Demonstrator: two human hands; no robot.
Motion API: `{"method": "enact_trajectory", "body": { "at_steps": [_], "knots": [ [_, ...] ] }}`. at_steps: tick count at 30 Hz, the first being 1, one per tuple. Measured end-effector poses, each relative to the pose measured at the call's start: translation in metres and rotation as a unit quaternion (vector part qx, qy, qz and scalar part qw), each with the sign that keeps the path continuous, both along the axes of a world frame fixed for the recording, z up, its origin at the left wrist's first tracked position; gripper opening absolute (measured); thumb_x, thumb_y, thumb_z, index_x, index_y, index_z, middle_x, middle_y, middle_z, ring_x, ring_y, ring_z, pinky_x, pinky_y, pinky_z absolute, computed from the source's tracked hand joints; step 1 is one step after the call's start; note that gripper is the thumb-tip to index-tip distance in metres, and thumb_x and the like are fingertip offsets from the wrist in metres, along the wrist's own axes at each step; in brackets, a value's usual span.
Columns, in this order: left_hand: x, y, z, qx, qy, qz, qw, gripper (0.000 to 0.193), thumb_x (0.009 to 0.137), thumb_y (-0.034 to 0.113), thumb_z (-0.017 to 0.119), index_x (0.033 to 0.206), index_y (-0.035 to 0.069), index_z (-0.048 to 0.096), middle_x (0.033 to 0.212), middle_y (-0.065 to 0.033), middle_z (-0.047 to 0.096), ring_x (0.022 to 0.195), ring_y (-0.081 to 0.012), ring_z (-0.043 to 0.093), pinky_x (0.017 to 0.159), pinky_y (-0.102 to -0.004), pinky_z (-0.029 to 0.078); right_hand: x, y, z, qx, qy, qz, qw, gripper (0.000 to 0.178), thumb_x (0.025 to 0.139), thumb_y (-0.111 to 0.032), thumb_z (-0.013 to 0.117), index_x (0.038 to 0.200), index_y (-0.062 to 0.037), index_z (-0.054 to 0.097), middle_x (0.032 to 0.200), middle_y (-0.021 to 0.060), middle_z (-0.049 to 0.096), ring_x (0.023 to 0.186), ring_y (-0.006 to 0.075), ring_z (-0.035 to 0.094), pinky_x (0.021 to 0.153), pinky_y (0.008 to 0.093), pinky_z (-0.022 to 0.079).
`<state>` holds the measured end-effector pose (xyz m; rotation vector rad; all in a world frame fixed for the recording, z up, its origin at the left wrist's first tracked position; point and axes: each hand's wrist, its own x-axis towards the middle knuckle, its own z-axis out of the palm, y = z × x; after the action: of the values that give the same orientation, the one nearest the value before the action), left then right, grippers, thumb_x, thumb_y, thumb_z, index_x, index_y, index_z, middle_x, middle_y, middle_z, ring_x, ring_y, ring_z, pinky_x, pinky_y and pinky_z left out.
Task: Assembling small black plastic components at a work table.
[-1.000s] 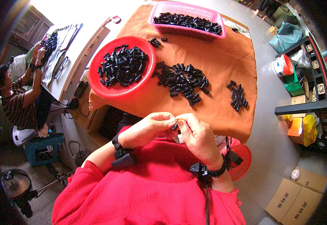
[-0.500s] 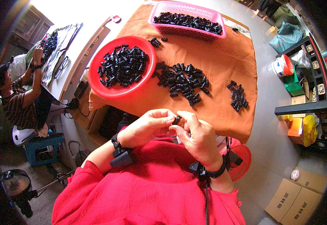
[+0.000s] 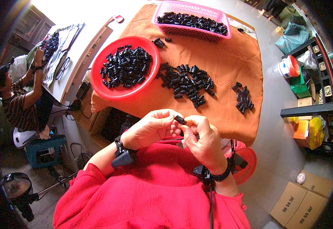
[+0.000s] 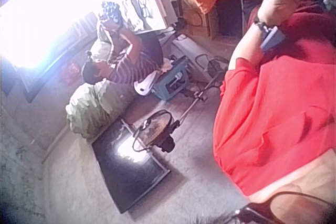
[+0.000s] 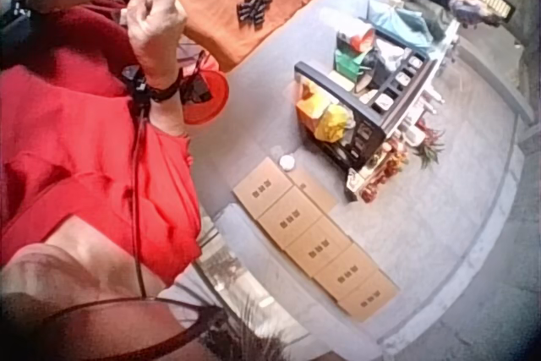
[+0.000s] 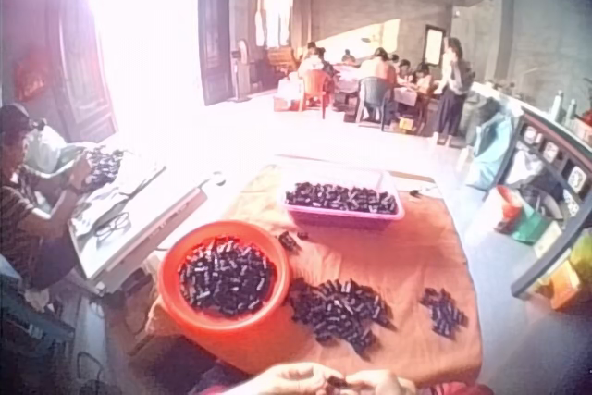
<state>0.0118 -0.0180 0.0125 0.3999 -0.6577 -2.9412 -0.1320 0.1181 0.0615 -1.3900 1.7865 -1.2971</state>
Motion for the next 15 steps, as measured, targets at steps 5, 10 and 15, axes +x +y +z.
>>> {"method": "enact_trajectory", "body": {
  "at_steps": [5,10,15],
  "knots": [
    [-0.001,0.001,-0.007,0.001,0.018,-0.005,1.0,0.03,0.095,0.021,0.065,0.118,0.003,0.061,0.101,-0.0033,0.067,0.092,-0.0139,0.065,0.09,-0.0296,0.052,0.003,0.0,-0.001,0.0,-0.007,-0.004,1.0,0.017,0.091,0.003,0.062,0.106,0.0001,0.052,0.077,0.0089,0.068,0.062,0.0126,0.067,0.054,0.0266,0.052],
    [-0.002,0.006,-0.012,0.007,0.017,0.011,1.0,0.025,0.096,0.024,0.063,0.113,0.005,0.061,0.101,-0.0015,0.065,0.092,-0.013,0.063,0.089,-0.0301,0.052,0.003,-0.002,-0.009,-0.019,0.066,-0.014,0.998,0.02,0.087,0.003,0.067,0.103,-0.0014,0.054,0.073,0.0108,0.066,0.06,0.0205,0.067,0.053,0.0316,0.052],
    [-0.003,0.007,-0.012,0.009,0.013,0.023,1.0,0.021,0.097,0.026,0.062,0.109,0.009,0.061,0.1,-0.0002,0.064,0.092,-0.0122,0.062,0.088,-0.0303,0.052,-0.001,-0.005,-0.011,-0.069,0.231,0.01,0.97,0.025,0.084,-0.001,0.071,0.104,-0.0039,0.056,0.071,0.0111,0.063,0.06,0.0293,0.064,0.051,0.0372,0.049]
  ]
}}
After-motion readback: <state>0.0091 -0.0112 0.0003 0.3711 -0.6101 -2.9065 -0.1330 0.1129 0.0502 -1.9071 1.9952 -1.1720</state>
